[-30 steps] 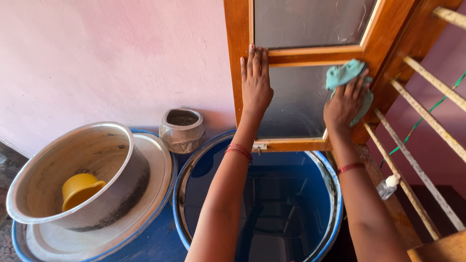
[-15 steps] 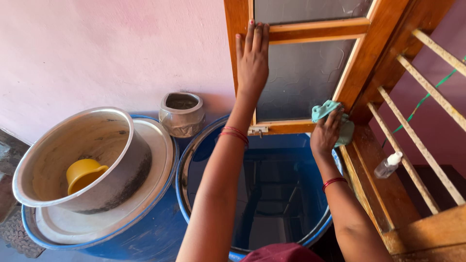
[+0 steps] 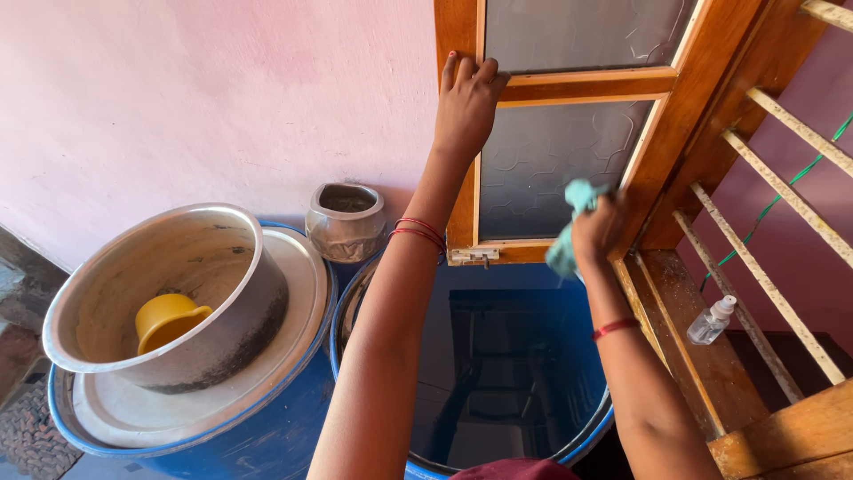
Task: The person wipes the wooden frame and glass panes of a window using a green cloth. They systematically clean the vertical and horizontal sections of the frame and the textured glass, occasionally dipping the cloth into a nearby blue basin of water.
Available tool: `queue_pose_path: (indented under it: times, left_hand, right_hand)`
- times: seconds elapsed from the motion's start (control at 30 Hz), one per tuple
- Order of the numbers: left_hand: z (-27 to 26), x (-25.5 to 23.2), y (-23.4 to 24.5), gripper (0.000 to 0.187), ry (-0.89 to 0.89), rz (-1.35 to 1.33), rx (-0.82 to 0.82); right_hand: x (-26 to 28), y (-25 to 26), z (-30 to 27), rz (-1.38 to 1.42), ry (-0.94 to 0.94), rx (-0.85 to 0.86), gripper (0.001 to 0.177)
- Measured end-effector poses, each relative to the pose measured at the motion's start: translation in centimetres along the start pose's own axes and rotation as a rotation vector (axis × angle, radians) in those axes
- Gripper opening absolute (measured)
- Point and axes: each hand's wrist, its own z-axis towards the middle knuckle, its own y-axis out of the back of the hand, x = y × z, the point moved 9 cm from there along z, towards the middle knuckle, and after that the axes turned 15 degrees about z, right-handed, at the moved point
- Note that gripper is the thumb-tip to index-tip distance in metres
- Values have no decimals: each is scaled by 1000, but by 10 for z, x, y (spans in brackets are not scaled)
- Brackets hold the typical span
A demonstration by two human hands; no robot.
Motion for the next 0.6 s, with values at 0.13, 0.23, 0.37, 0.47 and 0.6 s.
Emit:
queue_pose_path:
  times: [0.13,0.23,0.37,0.47,0.6]
  left_hand:
    - [-3,3,-6,48,39,-113,71]
    - [-5,7,-1,51,60,-182,-3]
    - [-5,4,0,46,95,-203,-19]
    - [-4,4,1,37,147,-224,4]
    - [-10,4,6,36,174,-291,-4]
  right_hand:
    - [105,-10,29,217,318,-136,15]
    - [153,-39,42,385,188,-159,26]
    - [206,-55,9,168,325,-244,26]
    - [233,-76,-25,215,471,-168,45]
    - [224,-92,-21,242,364,-139,48]
